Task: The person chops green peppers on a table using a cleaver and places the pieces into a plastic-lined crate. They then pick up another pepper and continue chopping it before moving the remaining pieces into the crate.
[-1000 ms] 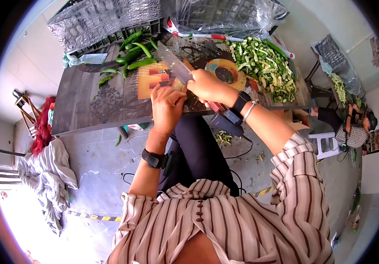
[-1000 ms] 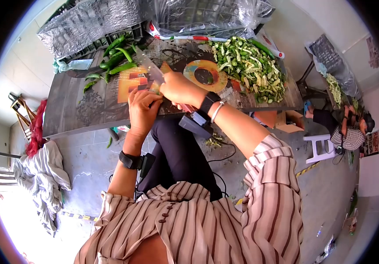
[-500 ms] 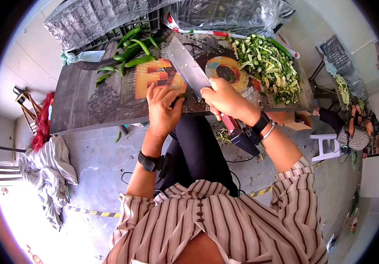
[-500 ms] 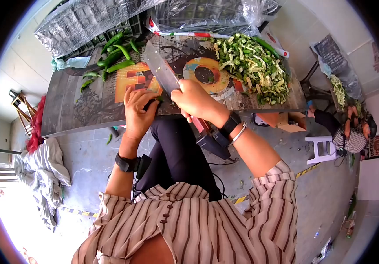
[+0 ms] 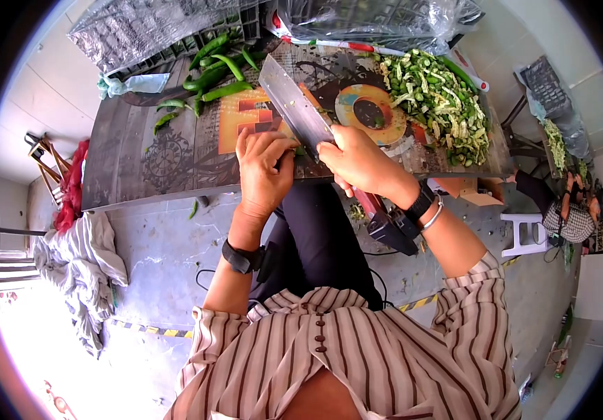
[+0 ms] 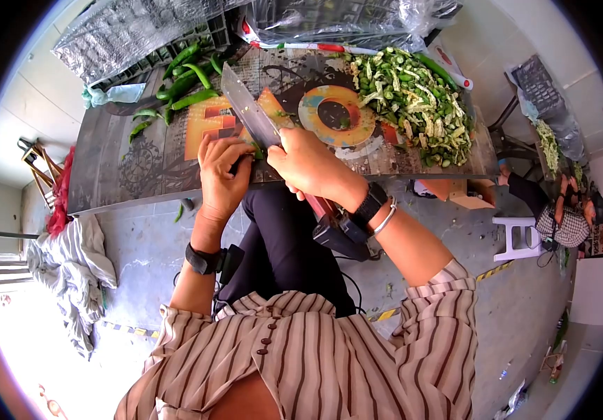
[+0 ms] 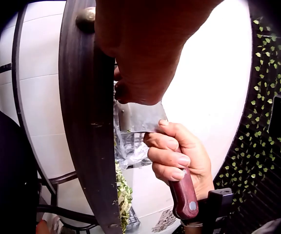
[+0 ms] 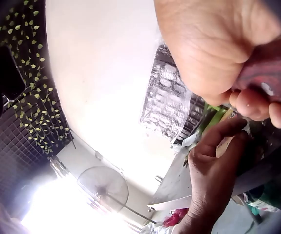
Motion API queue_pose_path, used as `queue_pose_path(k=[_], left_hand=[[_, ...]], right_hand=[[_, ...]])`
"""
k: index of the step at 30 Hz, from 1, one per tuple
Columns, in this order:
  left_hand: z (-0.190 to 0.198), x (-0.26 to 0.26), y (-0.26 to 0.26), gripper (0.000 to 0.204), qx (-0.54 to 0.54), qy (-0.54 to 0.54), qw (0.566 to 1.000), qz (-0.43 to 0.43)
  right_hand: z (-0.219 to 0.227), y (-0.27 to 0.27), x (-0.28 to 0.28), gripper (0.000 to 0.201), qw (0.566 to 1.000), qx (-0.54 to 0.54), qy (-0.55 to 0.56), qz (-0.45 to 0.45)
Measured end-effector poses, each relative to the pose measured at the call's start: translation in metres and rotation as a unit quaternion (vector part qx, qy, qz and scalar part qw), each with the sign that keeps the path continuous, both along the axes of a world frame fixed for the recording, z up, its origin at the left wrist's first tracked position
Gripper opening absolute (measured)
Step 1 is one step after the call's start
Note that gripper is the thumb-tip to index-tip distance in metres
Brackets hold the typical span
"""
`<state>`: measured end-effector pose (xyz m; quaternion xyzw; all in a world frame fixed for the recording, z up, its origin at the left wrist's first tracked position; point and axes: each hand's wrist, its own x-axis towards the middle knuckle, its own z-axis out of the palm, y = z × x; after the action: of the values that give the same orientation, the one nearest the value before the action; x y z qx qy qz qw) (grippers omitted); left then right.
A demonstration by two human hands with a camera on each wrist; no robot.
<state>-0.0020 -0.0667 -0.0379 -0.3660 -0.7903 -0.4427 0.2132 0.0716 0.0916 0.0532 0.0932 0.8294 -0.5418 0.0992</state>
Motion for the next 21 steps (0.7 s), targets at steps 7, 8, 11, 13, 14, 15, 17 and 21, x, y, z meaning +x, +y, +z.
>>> queue_pose_path(k=[7, 8, 11, 13, 14, 15, 17, 21], left_hand=[[-0.0026, -0.0009, 0.0003, 0.014, -0.007, 0.003, 1.000, 0.003], [-0.0044, -0.0017, 0.0007, 0.015, -0.005, 0.014, 1.000, 0.004], [-0.0073, -0.0034, 0.0019, 0.013, 0.004, 0.020, 1.000, 0.004], [-0.0081, -0.0037, 0.0022, 0.012, 0.001, 0.019, 1.000, 0.007], [-0.0086, -0.0035, 0.0021, 0.012, -0.003, 0.017, 1.000, 0.010], [-0.0084, -0.0033, 0.0018, 0.012, -0.003, 0.016, 1.000, 0.009], [-0.0065, -0.0027, 0.0014, 0.007, -0.016, 0.010, 1.000, 0.011], [-0.0060, -0.0025, 0.0023, 0.008, -0.015, 0.009, 1.000, 0.011]], right_hand=[[-0.0011, -0.0043, 0.0000, 0.025, 1.000, 0.002, -0.019, 0.009], [-0.0012, -0.0045, -0.0003, 0.025, 1.000, 0.002, -0.020, 0.009], [-0.0009, -0.0047, -0.0017, 0.025, 1.000, -0.006, -0.020, 0.004], [-0.0002, -0.0039, -0.0035, 0.025, 0.999, -0.012, -0.028, 0.010], [-0.0002, -0.0035, -0.0044, 0.025, 0.999, -0.013, -0.030, 0.010], [0.0000, -0.0029, -0.0053, 0.025, 0.999, -0.014, -0.034, 0.015], [0.0005, -0.0027, -0.0062, 0.025, 0.999, -0.015, -0.040, 0.018], [0.0023, -0.0016, -0.0095, 0.020, 0.998, -0.011, -0.053, 0.018]])
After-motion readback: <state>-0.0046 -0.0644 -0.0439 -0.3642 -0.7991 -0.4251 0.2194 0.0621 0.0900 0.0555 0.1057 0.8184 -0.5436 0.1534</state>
